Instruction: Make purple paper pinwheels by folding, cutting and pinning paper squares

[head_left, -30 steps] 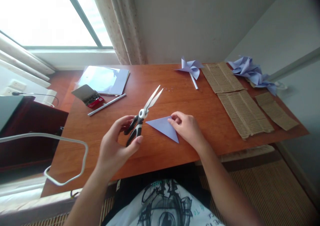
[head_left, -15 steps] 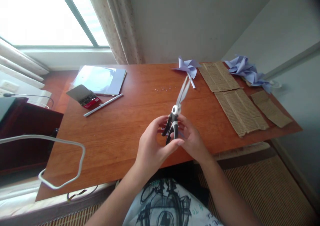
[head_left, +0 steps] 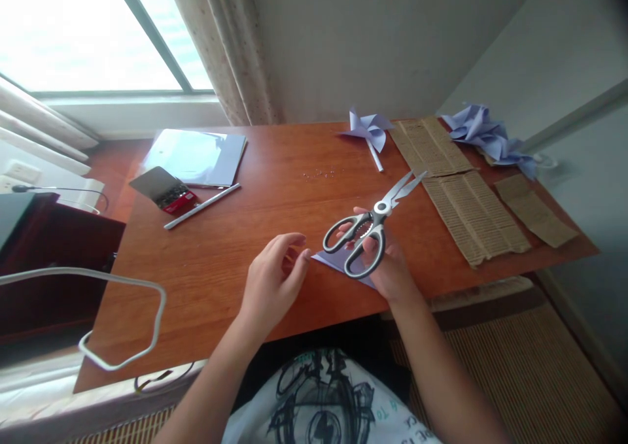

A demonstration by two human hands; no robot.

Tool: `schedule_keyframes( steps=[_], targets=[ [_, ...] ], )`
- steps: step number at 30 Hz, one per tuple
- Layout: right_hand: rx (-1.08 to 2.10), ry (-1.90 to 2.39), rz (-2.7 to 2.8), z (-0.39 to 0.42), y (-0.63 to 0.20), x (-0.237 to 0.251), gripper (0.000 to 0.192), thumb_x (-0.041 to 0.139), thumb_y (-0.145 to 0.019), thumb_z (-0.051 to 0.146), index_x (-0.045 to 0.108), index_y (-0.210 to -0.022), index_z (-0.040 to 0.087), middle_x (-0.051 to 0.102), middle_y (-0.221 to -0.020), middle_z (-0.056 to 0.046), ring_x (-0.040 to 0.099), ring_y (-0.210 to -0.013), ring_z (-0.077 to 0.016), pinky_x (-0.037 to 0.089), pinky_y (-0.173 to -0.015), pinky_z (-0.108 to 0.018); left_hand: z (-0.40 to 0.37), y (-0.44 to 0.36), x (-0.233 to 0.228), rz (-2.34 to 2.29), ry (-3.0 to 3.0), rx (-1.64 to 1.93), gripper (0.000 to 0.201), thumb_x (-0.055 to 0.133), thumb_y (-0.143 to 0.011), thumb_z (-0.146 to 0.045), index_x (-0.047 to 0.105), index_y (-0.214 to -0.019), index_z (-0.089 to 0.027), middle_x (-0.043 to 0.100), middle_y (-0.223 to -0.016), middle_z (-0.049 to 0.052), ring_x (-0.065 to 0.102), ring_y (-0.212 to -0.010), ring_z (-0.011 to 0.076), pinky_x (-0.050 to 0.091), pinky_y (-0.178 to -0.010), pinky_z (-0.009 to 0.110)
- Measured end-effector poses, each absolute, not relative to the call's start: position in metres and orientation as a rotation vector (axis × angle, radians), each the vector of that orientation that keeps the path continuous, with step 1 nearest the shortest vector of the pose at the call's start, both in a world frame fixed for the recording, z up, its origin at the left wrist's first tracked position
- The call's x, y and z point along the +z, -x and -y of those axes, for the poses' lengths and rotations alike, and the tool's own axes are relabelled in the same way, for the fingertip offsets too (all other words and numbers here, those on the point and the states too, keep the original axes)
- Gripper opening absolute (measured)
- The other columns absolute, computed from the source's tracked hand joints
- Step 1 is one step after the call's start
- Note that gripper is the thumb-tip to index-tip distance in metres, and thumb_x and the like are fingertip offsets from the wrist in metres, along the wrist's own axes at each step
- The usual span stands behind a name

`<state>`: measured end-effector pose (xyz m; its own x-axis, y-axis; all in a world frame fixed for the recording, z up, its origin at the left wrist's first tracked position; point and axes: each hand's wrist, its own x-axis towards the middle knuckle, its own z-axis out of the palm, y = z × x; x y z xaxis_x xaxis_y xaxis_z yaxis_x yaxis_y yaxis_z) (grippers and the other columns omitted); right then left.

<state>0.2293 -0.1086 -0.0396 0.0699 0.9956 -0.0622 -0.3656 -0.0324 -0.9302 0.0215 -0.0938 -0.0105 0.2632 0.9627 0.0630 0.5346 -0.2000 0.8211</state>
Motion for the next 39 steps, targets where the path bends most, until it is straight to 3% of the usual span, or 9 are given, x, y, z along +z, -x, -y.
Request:
schedule_keyframes(
  steps=[5, 12, 19, 26, 31, 36, 39],
  targets=[
    [1.378, 0.926, 0.767, 0.109, -0.229, -0.038, 0.054, 0.079, -0.081, 0.050, 0.060, -0.128, 0.030, 0.074, -0.113, -0.006, 0.072, -0.101, -0.0233, 0.056, -0.085, -0.036, 0.088, -0.035, -0.016, -1.440, -1.998, 0.542, 0.023, 0.059, -0.094, -0.043, 0.065, -0.100, -0.022, 0.068, -0.095, 0.003, 0.064, -0.076, 0.0168, 0.048, -0.068, 0.029],
    [1.390, 0.908, 0.739, 0.107, -0.228, -0.037, 0.054, 0.081, -0.080, 0.047, 0.060, -0.127, 0.028, 0.074, -0.109, -0.005, 0.072, -0.094, -0.0221, 0.056, -0.083, -0.037, 0.077, -0.045, -0.019, -1.411, -2.230, 0.344, 0.013, 0.059, -0.092, -0.028, 0.067, -0.084, -0.021, 0.065, -0.097, 0.005, 0.064, -0.089, 0.0226, 0.048, -0.075, 0.034],
    [1.112, 0.965, 0.785, 0.112, -0.237, -0.040, 0.049, 0.070, -0.088, 0.053, 0.058, -0.127, 0.026, 0.071, -0.100, -0.006, 0.070, -0.094, -0.0235, 0.058, -0.081, -0.039, 0.079, -0.030, -0.023, -1.238, -2.163, 0.595, 0.008, 0.052, -0.096, -0.020, 0.059, -0.092, -0.021, 0.067, -0.112, 0.006, 0.063, -0.102, 0.0215, 0.049, -0.091, 0.036],
    [0.912, 1.249, 1.021, 0.115, -0.254, -0.019, 0.042, 0.077, -0.083, 0.027, 0.060, -0.122, 0.028, 0.070, -0.091, 0.001, 0.067, -0.079, -0.0161, 0.056, -0.074, -0.033, 0.074, -0.009, -0.018, -1.181, -2.102, 0.672, 0.005, 0.052, -0.098, -0.023, 0.057, -0.100, -0.022, 0.070, -0.104, 0.004, 0.067, -0.096, 0.0182, 0.050, -0.085, 0.030],
    [1.086, 1.328, 1.106, 0.110, -0.247, -0.023, 0.049, 0.081, -0.076, 0.024, 0.062, -0.121, 0.026, 0.075, -0.098, -0.003, 0.070, -0.091, -0.0180, 0.057, -0.083, -0.035, 0.073, -0.005, -0.008, -1.100, -2.185, 0.745, 0.006, 0.052, -0.097, -0.018, 0.055, -0.094, -0.022, 0.070, -0.106, 0.005, 0.066, -0.099, 0.0188, 0.049, -0.090, 0.032],
    [1.142, 1.303, 1.025, 0.108, -0.232, -0.023, 0.047, 0.079, -0.072, 0.019, 0.063, -0.116, 0.025, 0.069, -0.088, 0.001, 0.066, -0.080, -0.0141, 0.056, -0.075, -0.030, 0.077, -0.006, -0.003, -0.999, -2.242, 0.814, 0.008, 0.055, -0.095, -0.015, 0.058, -0.092, -0.022, 0.069, -0.108, 0.005, 0.065, -0.100, 0.0183, 0.049, -0.091, 0.032],
    [1.122, 1.279, 0.986, 0.109, -0.226, -0.017, 0.044, 0.077, -0.073, 0.017, 0.064, -0.113, 0.026, 0.066, -0.084, 0.003, 0.062, -0.074, -0.0122, 0.053, -0.068, -0.026, 0.078, -0.012, -0.005, -1.079, -1.986, 0.985, 0.018, 0.065, -0.090, -0.018, 0.061, -0.107, -0.023, 0.068, -0.118, 0.008, 0.066, -0.102, 0.0192, 0.050, -0.094, 0.034]
  ],
)
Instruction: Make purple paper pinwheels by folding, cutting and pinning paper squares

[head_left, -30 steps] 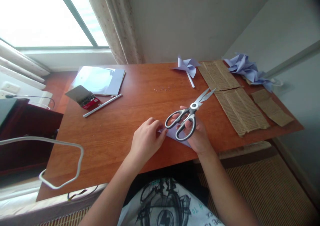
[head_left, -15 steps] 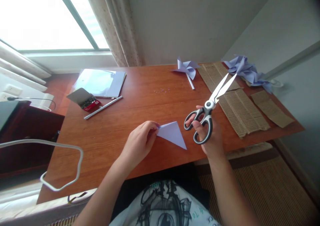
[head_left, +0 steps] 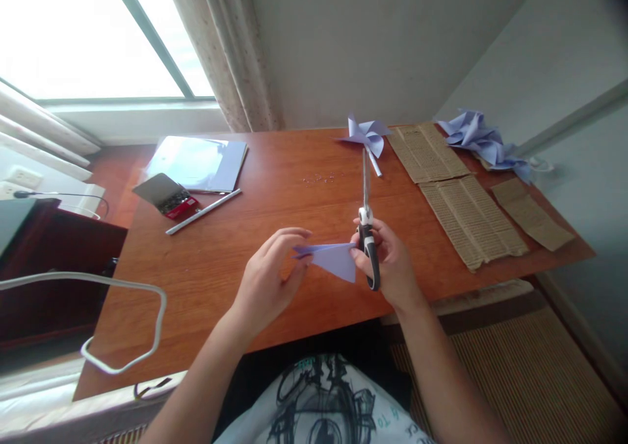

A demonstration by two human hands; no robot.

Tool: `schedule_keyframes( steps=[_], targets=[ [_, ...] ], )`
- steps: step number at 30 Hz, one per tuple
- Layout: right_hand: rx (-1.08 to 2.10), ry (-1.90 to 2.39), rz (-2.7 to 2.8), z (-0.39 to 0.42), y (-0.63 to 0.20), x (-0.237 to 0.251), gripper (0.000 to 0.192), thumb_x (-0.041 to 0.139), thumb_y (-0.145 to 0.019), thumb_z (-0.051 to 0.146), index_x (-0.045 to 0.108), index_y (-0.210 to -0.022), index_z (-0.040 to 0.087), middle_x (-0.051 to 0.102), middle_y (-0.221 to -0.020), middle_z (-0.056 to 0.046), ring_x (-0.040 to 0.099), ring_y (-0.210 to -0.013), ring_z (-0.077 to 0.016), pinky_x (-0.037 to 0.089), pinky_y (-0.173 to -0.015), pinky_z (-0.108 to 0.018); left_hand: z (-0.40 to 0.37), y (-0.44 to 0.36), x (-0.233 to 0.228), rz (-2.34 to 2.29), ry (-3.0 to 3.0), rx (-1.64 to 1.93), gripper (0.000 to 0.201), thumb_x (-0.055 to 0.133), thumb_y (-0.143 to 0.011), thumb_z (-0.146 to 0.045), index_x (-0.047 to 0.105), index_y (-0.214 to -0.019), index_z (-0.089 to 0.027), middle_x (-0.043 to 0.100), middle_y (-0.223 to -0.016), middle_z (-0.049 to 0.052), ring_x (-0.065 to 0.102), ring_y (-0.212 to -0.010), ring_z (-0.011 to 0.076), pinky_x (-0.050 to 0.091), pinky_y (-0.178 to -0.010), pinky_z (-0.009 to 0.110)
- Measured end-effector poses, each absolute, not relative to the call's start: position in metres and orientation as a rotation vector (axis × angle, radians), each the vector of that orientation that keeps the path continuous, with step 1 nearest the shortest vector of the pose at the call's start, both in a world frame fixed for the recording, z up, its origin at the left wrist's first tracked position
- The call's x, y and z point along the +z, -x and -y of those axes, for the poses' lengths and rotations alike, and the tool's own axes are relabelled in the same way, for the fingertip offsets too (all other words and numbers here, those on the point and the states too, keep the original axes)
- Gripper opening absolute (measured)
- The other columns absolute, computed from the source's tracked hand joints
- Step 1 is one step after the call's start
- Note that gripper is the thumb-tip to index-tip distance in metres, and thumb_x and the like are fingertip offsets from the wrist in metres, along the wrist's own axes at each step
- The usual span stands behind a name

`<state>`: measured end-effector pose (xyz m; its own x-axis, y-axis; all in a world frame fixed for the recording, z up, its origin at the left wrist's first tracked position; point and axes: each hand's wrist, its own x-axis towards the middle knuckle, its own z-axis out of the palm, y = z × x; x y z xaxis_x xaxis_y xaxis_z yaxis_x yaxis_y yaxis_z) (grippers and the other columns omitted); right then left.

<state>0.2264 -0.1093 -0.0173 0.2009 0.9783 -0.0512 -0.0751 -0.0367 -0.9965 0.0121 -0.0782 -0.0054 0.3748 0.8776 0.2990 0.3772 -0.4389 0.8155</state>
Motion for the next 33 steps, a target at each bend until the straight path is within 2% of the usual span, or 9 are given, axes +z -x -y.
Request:
schedule_keyframes(
  steps=[2, 4, 7, 9, 13, 19, 27, 33],
  targets=[
    [1.109, 1.257, 0.936, 0.110, -0.224, -0.015, 0.041, 0.076, -0.074, 0.017, 0.065, -0.113, 0.027, 0.065, -0.084, 0.003, 0.061, -0.073, -0.0114, 0.051, -0.065, -0.024, 0.080, -0.019, -0.008, -1.094, -1.603, 1.074, 0.041, 0.073, -0.085, -0.025, 0.056, -0.123, -0.024, 0.067, -0.125, 0.010, 0.067, -0.102, 0.0202, 0.053, -0.090, 0.033],
    [1.109, 1.234, 0.884, 0.111, -0.222, -0.014, 0.039, 0.074, -0.076, 0.018, 0.065, -0.113, 0.027, 0.065, -0.087, 0.002, 0.060, -0.074, -0.0111, 0.051, -0.065, -0.023, 0.083, -0.028, -0.011, -1.004, -1.221, 0.992, 0.049, 0.076, -0.084, -0.034, 0.056, -0.127, -0.022, 0.069, -0.122, 0.010, 0.069, -0.098, 0.0213, 0.055, -0.082, 0.031],
    [1.110, 1.221, 0.857, 0.111, -0.220, -0.015, 0.040, 0.074, -0.077, 0.020, 0.064, -0.115, 0.028, 0.065, -0.090, 0.002, 0.059, -0.076, -0.0117, 0.050, -0.065, -0.023, 0.086, -0.045, -0.011, -0.862, -0.978, 0.811, 0.034, 0.072, -0.087, -0.040, 0.069, -0.111, -0.017, 0.075, -0.106, 0.009, 0.069, -0.093, 0.0215, 0.055, -0.079, 0.029],
    [1.085, 1.230, 0.878, 0.111, -0.218, -0.014, 0.040, 0.074, -0.077, 0.020, 0.064, -0.116, 0.028, 0.065, -0.091, 0.002, 0.060, -0.077, -0.0118, 0.050, -0.067, -0.023, 0.084, -0.055, -0.009, -0.863, -1.025, 0.829, 0.028, 0.079, -0.082, -0.036, 0.074, -0.101, -0.016, 0.076, -0.100, 0.007, 0.069, -0.090, 0.0205, 0.054, -0.080, 0.028],
    [1.027, 1.238, 0.939, 0.109, -0.215, -0.008, 0.040, 0.074, -0.077, 0.018, 0.063, -0.115, 0.028, 0.065, -0.088, 0.003, 0.061, -0.075, -0.0118, 0.052, -0.068, -0.025, 0.067, -0.064, -0.003, -0.907, -0.986, 0.934, 0.023, 0.083, -0.077, -0.035, 0.075, -0.083, -0.015, 0.076, -0.083, 0.004, 0.067, -0.073, 0.0164, 0.053, -0.067, 0.025],
    [0.983, 1.212, 0.970, 0.102, -0.215, -0.008, 0.038, 0.073, -0.083, 0.024, 0.059, -0.118, 0.028, 0.065, -0.084, 0.003, 0.061, -0.073, -0.0129, 0.053, -0.070, -0.029, 0.042, -0.054, 0.003, -0.918, -0.957, 0.942, 0.025, 0.086, -0.073, -0.035, 0.074, -0.078, -0.014, 0.075, -0.077, 0.003, 0.064, -0.064, 0.0144, 0.049, -0.058, 0.022],
    [0.940, 1.257, 0.955, 0.089, -0.203, -0.011, 0.037, 0.071, -0.081, 0.021, 0.058, -0.115, 0.027, 0.064, -0.080, 0.003, 0.059, -0.066, -0.0120, 0.052, -0.061, -0.027, 0.043, -0.049, -0.007, -0.919, -0.965, 0.895, 0.023, 0.085, -0.074, -0.035, 0.076, -0.080, -0.015, 0.076, -0.078, 0.003, 0.066, -0.065, 0.0146, 0.051, -0.060, 0.022],
    [0.833, 1.343, 1.047, 0.085, -0.196, -0.002, 0.038, 0.071, -0.081, 0.020, 0.058, -0.115, 0.026, 0.065, -0.080, 0.002, 0.064, -0.071, -0.0134, 0.057, -0.070, -0.029, 0.046, -0.049, -0.009, -0.963, -1.001, 0.860, 0.020, 0.086, -0.072, -0.032, 0.078, -0.079, -0.015, 0.077, -0.078, 0.003, 0.066, -0.065, 0.0151, 0.051, -0.060, 0.023]
  ],
)
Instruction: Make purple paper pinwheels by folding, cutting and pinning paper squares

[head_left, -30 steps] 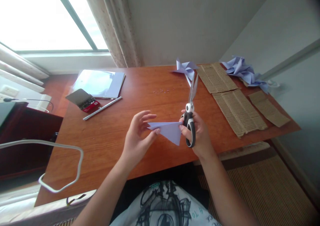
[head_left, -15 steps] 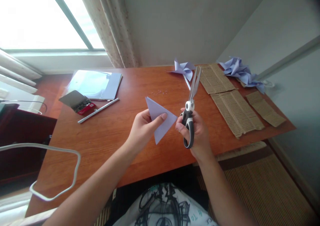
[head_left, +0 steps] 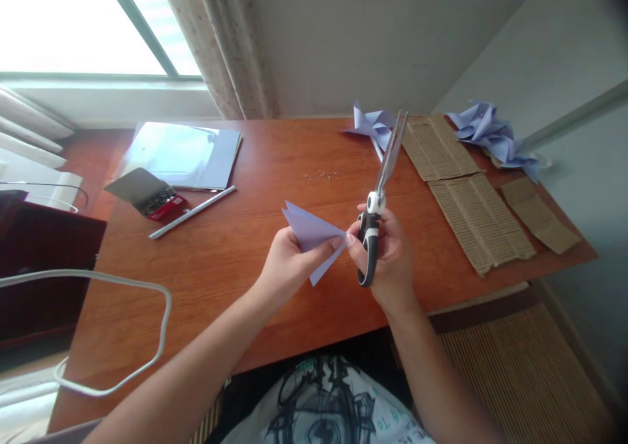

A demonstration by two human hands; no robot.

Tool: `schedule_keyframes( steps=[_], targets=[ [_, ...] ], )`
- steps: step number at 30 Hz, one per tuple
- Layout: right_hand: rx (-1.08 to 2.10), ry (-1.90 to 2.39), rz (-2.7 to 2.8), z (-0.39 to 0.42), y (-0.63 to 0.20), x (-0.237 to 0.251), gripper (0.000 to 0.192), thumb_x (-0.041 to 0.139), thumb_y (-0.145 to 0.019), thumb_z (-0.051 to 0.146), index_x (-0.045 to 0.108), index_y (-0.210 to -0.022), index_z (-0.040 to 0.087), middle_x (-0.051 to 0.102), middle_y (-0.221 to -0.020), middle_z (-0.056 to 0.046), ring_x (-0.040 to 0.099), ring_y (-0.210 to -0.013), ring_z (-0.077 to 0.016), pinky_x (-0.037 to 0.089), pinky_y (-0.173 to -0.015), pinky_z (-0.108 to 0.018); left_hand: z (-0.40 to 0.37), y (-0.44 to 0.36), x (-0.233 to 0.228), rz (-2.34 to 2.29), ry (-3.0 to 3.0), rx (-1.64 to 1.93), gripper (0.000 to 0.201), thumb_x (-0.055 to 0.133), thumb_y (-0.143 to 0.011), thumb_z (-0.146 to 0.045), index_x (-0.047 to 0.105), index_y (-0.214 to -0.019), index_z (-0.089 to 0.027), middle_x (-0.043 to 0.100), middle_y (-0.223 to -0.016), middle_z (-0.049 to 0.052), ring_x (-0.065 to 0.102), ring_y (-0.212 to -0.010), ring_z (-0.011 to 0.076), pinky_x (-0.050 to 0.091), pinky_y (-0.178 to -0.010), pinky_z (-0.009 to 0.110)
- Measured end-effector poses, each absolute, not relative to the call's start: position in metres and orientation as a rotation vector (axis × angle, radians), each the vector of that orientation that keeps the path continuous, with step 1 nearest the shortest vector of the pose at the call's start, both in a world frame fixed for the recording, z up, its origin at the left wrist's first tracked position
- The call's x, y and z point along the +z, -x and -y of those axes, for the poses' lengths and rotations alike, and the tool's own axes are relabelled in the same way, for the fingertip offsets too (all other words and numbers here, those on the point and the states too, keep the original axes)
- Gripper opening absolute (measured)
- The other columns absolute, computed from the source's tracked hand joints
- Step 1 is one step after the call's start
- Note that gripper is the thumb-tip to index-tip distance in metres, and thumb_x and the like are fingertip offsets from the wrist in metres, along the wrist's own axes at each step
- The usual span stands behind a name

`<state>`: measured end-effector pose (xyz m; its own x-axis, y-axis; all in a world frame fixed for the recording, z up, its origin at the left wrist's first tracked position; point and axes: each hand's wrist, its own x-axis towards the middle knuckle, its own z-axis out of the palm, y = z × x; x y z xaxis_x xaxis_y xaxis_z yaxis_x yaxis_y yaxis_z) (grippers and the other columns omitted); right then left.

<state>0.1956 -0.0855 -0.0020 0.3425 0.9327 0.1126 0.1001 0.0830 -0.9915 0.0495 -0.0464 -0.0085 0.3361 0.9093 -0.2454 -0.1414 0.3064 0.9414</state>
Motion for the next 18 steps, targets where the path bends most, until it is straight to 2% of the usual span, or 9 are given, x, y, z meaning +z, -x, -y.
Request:
schedule_keyframes(
  steps=[7, 12, 18],
  targets=[
    [0.921, 1.354, 1.101, 0.092, -0.201, -0.004, 0.036, 0.073, -0.081, 0.026, 0.061, -0.116, 0.026, 0.064, -0.079, 0.003, 0.062, -0.068, -0.0137, 0.055, -0.065, -0.028, 0.042, -0.042, -0.007, -1.049, -0.905, 1.067, 0.021, 0.089, -0.068, -0.030, 0.076, -0.076, -0.015, 0.076, -0.074, 0.002, 0.065, -0.063, 0.0145, 0.051, -0.059, 0.023],
    [0.942, 1.436, 1.370, 0.112, -0.220, -0.007, 0.042, 0.076, -0.082, 0.029, 0.062, -0.121, 0.027, 0.066, -0.089, -0.001, 0.063, -0.076, -0.0173, 0.054, -0.068, -0.030, 0.033, -0.034, -0.001, -1.078, -0.810, 1.204, 0.024, 0.091, -0.064, -0.029, 0.075, -0.077, -0.015, 0.076, -0.076, 0.002, 0.067, -0.066, 0.0157, 0.054, -0.062, 0.024],
    [0.872, 1.506, 1.503, 0.121, -0.224, -0.001, 0.044, 0.077, -0.082, 0.028, 0.061, -0.123, 0.027, 0.069, -0.094, -0.003, 0.063, -0.075, -0.0168, 0.052, -0.063, -0.026, 0.032, -0.035, 0.005, -1.021, -0.746, 1.228, 0.023, 0.092, -0.063, -0.027, 0.075, -0.076, -0.016, 0.074, -0.073, 0.001, 0.067, -0.063, 0.0135, 0.055, -0.063, 0.023]
  ],
)
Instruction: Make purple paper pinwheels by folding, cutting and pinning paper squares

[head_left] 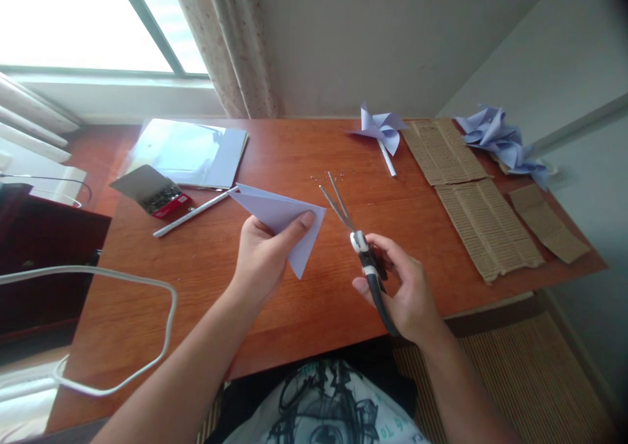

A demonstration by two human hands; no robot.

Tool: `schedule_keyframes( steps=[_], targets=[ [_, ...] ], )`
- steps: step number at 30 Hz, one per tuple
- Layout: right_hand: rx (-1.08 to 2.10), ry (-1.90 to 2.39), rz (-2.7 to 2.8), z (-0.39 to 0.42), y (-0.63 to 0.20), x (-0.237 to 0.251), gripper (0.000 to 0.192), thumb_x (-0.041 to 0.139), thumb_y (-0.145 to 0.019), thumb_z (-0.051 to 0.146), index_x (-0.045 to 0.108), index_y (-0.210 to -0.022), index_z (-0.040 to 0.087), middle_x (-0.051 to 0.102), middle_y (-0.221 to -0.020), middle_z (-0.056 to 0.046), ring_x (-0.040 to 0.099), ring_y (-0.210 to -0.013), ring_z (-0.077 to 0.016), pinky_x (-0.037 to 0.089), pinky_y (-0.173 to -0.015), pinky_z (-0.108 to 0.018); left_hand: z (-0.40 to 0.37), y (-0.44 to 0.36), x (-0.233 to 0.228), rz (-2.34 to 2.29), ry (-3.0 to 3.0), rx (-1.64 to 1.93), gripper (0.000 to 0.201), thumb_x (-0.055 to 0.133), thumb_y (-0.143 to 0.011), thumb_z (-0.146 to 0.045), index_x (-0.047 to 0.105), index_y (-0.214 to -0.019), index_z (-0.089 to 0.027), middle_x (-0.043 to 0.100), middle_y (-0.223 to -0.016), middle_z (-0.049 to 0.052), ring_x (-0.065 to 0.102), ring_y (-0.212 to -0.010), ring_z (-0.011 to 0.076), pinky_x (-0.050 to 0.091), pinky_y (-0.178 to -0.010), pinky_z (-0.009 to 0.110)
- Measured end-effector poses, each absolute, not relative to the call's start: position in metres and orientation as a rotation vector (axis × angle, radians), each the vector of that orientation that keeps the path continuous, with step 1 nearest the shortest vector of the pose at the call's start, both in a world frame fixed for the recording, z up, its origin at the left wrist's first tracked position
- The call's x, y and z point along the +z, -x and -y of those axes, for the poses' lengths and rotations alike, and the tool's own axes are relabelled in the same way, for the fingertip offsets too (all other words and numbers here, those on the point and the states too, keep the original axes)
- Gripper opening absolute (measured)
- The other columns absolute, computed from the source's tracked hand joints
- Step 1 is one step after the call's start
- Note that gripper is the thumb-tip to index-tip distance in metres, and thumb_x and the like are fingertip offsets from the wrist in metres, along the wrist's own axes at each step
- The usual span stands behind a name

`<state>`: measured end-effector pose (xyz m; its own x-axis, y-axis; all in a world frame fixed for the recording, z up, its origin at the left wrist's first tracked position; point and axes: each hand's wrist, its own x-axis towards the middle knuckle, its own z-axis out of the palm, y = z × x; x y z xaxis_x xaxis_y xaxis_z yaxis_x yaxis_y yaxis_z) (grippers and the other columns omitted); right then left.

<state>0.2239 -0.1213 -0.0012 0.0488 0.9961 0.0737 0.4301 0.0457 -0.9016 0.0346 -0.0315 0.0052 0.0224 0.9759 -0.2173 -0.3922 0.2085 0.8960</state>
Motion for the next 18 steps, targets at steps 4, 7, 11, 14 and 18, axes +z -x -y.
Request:
schedule_keyframes(
  steps=[4, 7, 11, 14, 18],
  targets=[
    [0.831, 1.520, 1.525, 0.121, -0.219, -0.001, 0.041, 0.077, -0.081, 0.030, 0.062, -0.119, 0.027, 0.068, -0.088, -0.001, 0.062, -0.070, -0.0158, 0.052, -0.060, -0.024, 0.032, -0.035, 0.002, -1.014, -0.748, 1.232, 0.025, 0.093, -0.062, -0.028, 0.076, -0.075, -0.016, 0.075, -0.074, 0.002, 0.068, -0.063, 0.0140, 0.057, -0.063, 0.024],
    [0.792, 1.516, 1.548, 0.119, -0.216, 0.000, 0.039, 0.077, -0.081, 0.030, 0.062, -0.117, 0.027, 0.067, -0.086, -0.001, 0.061, -0.068, -0.0153, 0.052, -0.059, -0.025, 0.033, -0.034, -0.003, -0.997, -0.772, 1.216, 0.025, 0.093, -0.062, -0.029, 0.077, -0.078, -0.016, 0.078, -0.080, 0.003, 0.070, -0.068, 0.0160, 0.059, -0.066, 0.025],
    [0.715, 1.519, 1.596, 0.118, -0.215, 0.004, 0.040, 0.077, -0.081, 0.029, 0.061, -0.117, 0.028, 0.066, -0.084, 0.000, 0.058, -0.064, -0.0149, 0.053, -0.060, -0.026, 0.033, -0.033, -0.008, -0.972, -0.801, 1.189, 0.024, 0.092, -0.063, -0.029, 0.078, -0.079, -0.017, 0.079, -0.083, 0.004, 0.072, -0.072, 0.0176, 0.059, -0.067, 0.026],
    [0.683, 1.532, 1.623, 0.118, -0.214, 0.006, 0.043, 0.076, -0.080, 0.027, 0.059, -0.120, 0.028, 0.067, -0.085, 0.000, 0.059, -0.065, -0.0153, 0.053, -0.062, -0.027, 0.033, -0.033, -0.008, -0.958, -0.797, 1.163, 0.026, 0.093, -0.062, -0.031, 0.078, -0.079, -0.017, 0.079, -0.082, 0.004, 0.072, -0.071, 0.0188, 0.059, -0.067, 0.028],
    [0.675, 1.545, 1.643, 0.119, -0.213, 0.006, 0.047, 0.076, -0.080, 0.025, 0.058, -0.123, 0.027, 0.068, -0.086, 0.000, 0.061, -0.066, -0.0154, 0.053, -0.066, -0.028, 0.032, -0.033, -0.007, -0.913, -0.768, 1.152, 0.025, 0.093, -0.062, -0.029, 0.078, -0.079, -0.018, 0.079, -0.083, 0.004, 0.073, -0.071, 0.0191, 0.059, -0.068, 0.029]
  ],
)
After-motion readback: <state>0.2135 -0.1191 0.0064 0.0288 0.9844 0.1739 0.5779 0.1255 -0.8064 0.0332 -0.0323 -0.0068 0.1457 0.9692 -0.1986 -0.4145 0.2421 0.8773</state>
